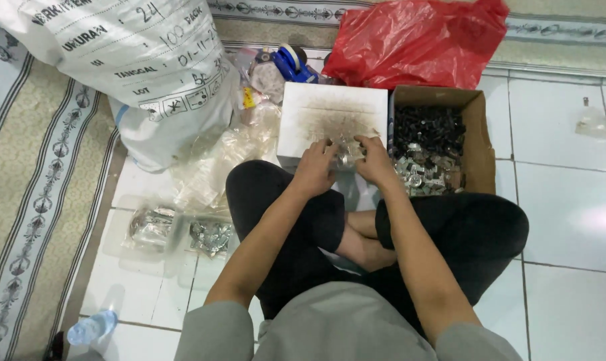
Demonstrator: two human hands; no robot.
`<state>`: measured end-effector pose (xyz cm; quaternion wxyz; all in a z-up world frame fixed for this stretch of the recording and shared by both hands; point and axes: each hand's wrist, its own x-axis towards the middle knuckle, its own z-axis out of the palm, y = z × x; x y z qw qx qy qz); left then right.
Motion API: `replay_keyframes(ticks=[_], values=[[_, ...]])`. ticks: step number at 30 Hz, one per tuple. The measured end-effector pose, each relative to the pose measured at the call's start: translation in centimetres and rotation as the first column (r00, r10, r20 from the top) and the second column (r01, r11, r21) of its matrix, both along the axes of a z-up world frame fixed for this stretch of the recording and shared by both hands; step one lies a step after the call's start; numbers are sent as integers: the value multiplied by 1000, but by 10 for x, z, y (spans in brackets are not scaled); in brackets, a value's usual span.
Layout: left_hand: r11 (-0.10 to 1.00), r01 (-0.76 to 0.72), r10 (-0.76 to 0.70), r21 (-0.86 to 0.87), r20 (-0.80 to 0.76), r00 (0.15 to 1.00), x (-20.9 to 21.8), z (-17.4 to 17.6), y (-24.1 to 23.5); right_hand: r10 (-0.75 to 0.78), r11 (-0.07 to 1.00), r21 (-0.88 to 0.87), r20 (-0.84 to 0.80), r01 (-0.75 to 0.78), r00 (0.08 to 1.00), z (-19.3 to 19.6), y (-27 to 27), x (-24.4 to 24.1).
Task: The person sits on the floor and sorts small metallic parts from a cardboard box onto a white board. They pick up handfuls of parts, separate them, and place selected pieces onto the board while discarding others back into the box.
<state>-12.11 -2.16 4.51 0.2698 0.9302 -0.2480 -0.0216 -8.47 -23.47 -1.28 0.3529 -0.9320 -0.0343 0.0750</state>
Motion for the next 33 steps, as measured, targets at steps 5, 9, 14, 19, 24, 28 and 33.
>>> replay_keyframes(ticks=[5,9,14,19,24,28,33], values=[[975,87,-135,204,235,963,20,-79,-23,57,998,-26,122,-54,991,-8,10,-23],[985,74,-143,159,486,862,37,-96,-26,94,995,-60,278,-80,956,-28,-2,-12],[982,-18,66,-187,257,964,55,-68,-22,10,976,201,315,-77,949,-8,-4,-1],[889,-74,107,-451,47,993,57,-19,-16,-61,933,348,405,-93,912,34,-5,12],[764,-130,112,-632,-69,991,53,6,-17,-50,892,429,413,-145,909,72,-6,15],[726,-137,99,-674,-95,991,54,17,-17,-33,875,450,427,-181,904,78,-7,13],[811,-96,53,-577,-91,994,49,41,-14,-30,841,497,438,-214,898,87,-4,5]])
